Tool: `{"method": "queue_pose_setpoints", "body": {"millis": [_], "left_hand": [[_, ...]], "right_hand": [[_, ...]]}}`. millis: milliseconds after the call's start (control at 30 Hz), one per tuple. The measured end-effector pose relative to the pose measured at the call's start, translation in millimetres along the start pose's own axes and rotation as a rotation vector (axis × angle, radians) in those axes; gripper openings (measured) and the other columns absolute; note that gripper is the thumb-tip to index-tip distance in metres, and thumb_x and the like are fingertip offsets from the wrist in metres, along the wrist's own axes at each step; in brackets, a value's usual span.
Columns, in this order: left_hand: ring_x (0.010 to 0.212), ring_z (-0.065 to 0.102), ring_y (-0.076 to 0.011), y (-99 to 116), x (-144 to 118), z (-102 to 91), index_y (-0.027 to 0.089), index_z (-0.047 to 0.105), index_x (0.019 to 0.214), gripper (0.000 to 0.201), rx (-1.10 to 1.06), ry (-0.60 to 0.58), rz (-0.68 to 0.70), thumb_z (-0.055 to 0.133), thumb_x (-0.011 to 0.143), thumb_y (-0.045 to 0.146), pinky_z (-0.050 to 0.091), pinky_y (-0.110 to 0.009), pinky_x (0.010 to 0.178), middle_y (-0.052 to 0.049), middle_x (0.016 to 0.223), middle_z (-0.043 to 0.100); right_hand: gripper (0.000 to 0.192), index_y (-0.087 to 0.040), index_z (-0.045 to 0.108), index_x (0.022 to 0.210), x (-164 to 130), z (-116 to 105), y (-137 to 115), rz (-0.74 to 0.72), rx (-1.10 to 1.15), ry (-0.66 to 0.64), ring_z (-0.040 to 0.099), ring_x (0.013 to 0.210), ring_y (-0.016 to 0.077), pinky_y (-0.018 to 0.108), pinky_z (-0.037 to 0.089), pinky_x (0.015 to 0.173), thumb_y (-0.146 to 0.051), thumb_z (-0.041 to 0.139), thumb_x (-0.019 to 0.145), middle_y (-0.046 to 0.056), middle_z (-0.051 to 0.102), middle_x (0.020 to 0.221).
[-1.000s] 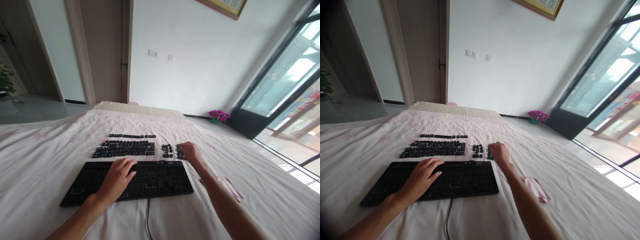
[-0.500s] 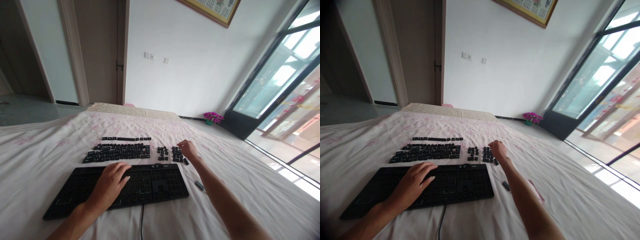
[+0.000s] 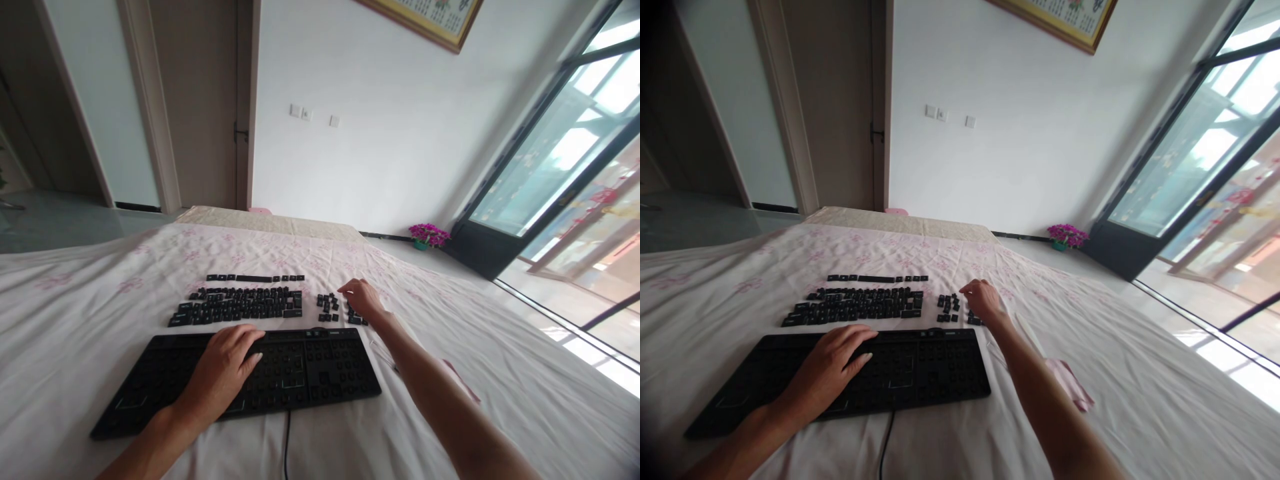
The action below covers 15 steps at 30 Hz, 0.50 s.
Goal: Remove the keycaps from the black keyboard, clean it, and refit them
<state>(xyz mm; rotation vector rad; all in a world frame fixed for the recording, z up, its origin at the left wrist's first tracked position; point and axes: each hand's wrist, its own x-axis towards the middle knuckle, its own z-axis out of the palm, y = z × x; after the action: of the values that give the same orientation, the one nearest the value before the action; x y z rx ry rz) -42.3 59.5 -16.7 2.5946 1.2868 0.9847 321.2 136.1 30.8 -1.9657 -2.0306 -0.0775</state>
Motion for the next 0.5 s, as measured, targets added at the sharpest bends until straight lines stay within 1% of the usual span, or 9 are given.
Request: {"method": "queue_pose_setpoints", "body": {"millis": [100, 167, 267, 367, 500], "left_hand": [[0.106, 0.058, -0.0225, -0.7, -0.1, 0.6, 0.026, 0.059, 0.114, 0.029, 0.003, -0.003, -0.002, 0.058, 0.085, 0.022, 0.046, -0.044, 0.097, -0.004, 0.114, 0.063], [0.106, 0.058, -0.0225, -1.1, -0.1, 0.9, 0.026, 0.059, 0.115, 0.03, 0.005, -0.005, 0.0, 0.058, 0.085, 0.022, 0.046, -0.043, 0.097, -0.003, 0.115, 0.063], [0.106, 0.058, -0.0223, -1.5, -0.3, 0.8, 0.027, 0.059, 0.115, 0.03, 0.009, -0.012, -0.001, 0.059, 0.085, 0.022, 0.045, -0.043, 0.097, -0.003, 0.115, 0.063], [0.106, 0.058, -0.0224, -1.4, -0.1, 0.3, 0.026, 0.059, 0.115, 0.029, 0.01, -0.016, -0.002, 0.059, 0.085, 0.022, 0.045, -0.043, 0.097, -0.003, 0.114, 0.063], [0.105, 0.058, -0.0225, -0.7, 0.5, -0.2, 0.026, 0.059, 0.114, 0.028, 0.015, -0.018, 0.003, 0.058, 0.086, 0.022, 0.046, -0.043, 0.096, -0.004, 0.114, 0.063]], "right_hand": [[0.032, -0.029, 0.076, 0.098, 5.0, 1.2, -7.0, -0.063, -0.055, -0.05, 0.058, 0.099, 0.0197, 0.027, 0.042, 0.084, -0.015, 0.052, 0.083, 0.001, 0.072, 0.103], [0.034, -0.03, 0.077, 0.097, 8.7, 3.3, -10.4, -0.075, -0.084, -0.079, 0.058, 0.098, 0.0201, 0.028, 0.041, 0.083, -0.012, 0.051, 0.083, 0.001, 0.073, 0.103], [0.037, -0.031, 0.077, 0.097, 15.0, 7.1, -13.2, -0.059, -0.103, -0.105, 0.058, 0.099, 0.021, 0.029, 0.04, 0.083, -0.008, 0.052, 0.081, 0.002, 0.073, 0.101], [0.04, -0.03, 0.077, 0.099, 21.8, 8.9, -14.0, -0.033, -0.127, -0.137, 0.058, 0.101, 0.0208, 0.029, 0.038, 0.088, -0.005, 0.054, 0.078, 0.004, 0.074, 0.096], [0.036, -0.03, 0.077, 0.098, 29.9, 7.2, -15.4, 0.002, -0.164, -0.188, 0.058, 0.102, 0.0211, 0.03, 0.036, 0.091, -0.008, 0.056, 0.078, 0.006, 0.074, 0.092]]}}
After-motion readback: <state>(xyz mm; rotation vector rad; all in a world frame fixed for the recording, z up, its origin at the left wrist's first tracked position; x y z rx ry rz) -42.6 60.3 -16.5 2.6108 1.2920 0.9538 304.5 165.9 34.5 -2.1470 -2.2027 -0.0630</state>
